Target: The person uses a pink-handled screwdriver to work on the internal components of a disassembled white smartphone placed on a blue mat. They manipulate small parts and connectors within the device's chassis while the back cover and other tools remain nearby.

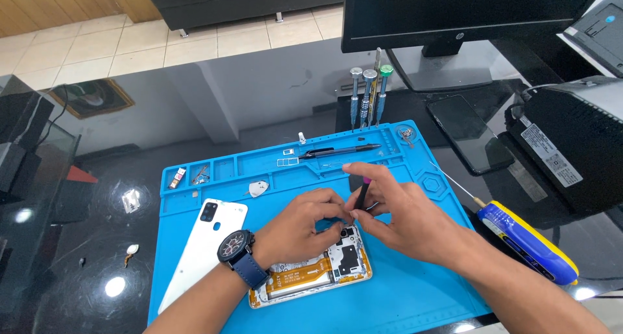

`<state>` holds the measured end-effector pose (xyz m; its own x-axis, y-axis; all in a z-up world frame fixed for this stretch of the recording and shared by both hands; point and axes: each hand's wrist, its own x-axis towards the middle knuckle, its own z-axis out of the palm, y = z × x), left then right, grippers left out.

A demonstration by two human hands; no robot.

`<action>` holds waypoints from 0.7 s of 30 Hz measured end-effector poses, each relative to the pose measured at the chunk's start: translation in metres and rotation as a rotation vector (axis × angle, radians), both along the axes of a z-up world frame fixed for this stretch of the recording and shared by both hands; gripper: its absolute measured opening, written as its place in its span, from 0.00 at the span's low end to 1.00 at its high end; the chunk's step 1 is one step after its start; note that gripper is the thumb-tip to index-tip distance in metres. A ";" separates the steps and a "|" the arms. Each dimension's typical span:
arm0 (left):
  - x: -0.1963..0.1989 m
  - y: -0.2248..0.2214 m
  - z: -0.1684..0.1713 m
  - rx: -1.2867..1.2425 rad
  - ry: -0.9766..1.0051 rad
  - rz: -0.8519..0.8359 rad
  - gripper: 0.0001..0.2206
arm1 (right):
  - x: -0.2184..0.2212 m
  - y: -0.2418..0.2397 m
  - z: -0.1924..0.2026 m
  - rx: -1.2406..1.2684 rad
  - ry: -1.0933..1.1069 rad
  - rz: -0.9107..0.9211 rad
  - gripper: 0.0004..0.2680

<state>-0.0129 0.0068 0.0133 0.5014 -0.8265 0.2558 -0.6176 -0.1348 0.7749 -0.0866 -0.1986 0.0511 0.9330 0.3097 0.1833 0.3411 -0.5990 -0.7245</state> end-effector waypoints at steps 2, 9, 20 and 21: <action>0.003 0.000 -0.005 0.002 -0.004 -0.004 0.06 | 0.001 0.001 0.001 -0.001 0.008 -0.007 0.27; 0.001 0.000 0.001 0.043 -0.034 -0.022 0.06 | 0.000 -0.004 0.004 0.030 -0.006 -0.068 0.27; 0.002 -0.036 0.010 0.484 -0.461 -0.052 0.05 | 0.001 -0.015 0.005 0.093 -0.045 -0.102 0.27; 0.002 -0.043 0.007 0.537 -0.538 -0.032 0.04 | 0.001 -0.016 0.005 0.111 -0.040 -0.107 0.27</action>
<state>-0.0111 -0.0360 0.0207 0.3946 -0.9187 0.0166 -0.9019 -0.3837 0.1984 -0.0857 -0.2143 0.0562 0.9508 0.1844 0.2489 0.3097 -0.5507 -0.7751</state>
